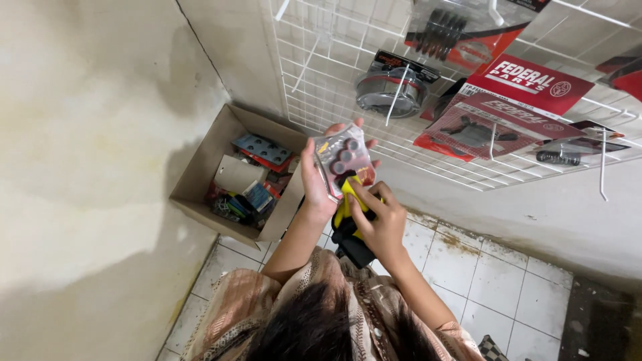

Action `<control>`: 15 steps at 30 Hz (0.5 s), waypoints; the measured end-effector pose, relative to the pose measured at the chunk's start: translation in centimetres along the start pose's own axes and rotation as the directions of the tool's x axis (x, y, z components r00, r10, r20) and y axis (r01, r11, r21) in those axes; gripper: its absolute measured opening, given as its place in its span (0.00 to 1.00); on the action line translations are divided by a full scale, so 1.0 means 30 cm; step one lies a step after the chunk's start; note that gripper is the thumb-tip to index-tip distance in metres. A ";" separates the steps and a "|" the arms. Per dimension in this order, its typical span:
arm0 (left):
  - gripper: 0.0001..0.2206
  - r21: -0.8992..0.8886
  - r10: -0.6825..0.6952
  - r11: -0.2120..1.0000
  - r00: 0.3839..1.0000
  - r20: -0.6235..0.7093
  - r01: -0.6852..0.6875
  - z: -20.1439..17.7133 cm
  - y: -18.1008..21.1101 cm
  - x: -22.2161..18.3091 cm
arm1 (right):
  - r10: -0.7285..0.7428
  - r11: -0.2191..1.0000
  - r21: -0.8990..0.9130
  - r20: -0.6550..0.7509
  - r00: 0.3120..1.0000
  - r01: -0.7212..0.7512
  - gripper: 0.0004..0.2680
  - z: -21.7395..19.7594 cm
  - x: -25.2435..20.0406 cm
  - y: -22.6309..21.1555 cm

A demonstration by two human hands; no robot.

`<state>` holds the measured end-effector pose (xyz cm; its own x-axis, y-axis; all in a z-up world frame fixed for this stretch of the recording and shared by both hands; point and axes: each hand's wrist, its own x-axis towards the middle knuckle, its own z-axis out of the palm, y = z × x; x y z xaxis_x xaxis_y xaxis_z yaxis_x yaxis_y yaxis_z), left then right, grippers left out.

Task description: Cleaning packaged motorcycle parts with a cloth and organizing them on a display rack.

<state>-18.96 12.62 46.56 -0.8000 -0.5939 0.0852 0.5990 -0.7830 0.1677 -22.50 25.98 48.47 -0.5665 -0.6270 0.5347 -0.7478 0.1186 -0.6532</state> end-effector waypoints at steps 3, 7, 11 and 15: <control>0.24 -0.008 -0.017 1.000 1.000 0.023 0.017 -0.015 -0.003 0.009 | -0.029 1.000 0.005 -0.011 1.000 0.029 0.09 0.014 0.027 0.081; 0.25 0.020 0.028 0.999 0.999 0.030 -0.029 0.005 0.010 0.001 | 0.020 1.000 -0.014 -0.039 0.999 -0.021 0.09 -0.022 0.039 0.045; 0.24 0.030 -0.003 1.000 1.000 -0.002 0.003 0.006 -0.002 -0.003 | 0.010 0.998 -0.056 0.017 1.000 -0.009 0.09 0.021 -0.002 0.067; 0.25 0.017 0.006 1.000 1.000 -0.002 -0.006 0.020 -0.015 -0.005 | 0.044 0.998 -0.035 0.039 0.998 -0.042 0.08 0.012 0.035 0.200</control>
<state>-19.13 13.18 47.05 -0.7961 -0.5992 0.0844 0.6035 -0.7759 0.1836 -27.44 25.75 44.92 -0.5845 -0.6511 0.4841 -0.7348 0.1718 -0.6561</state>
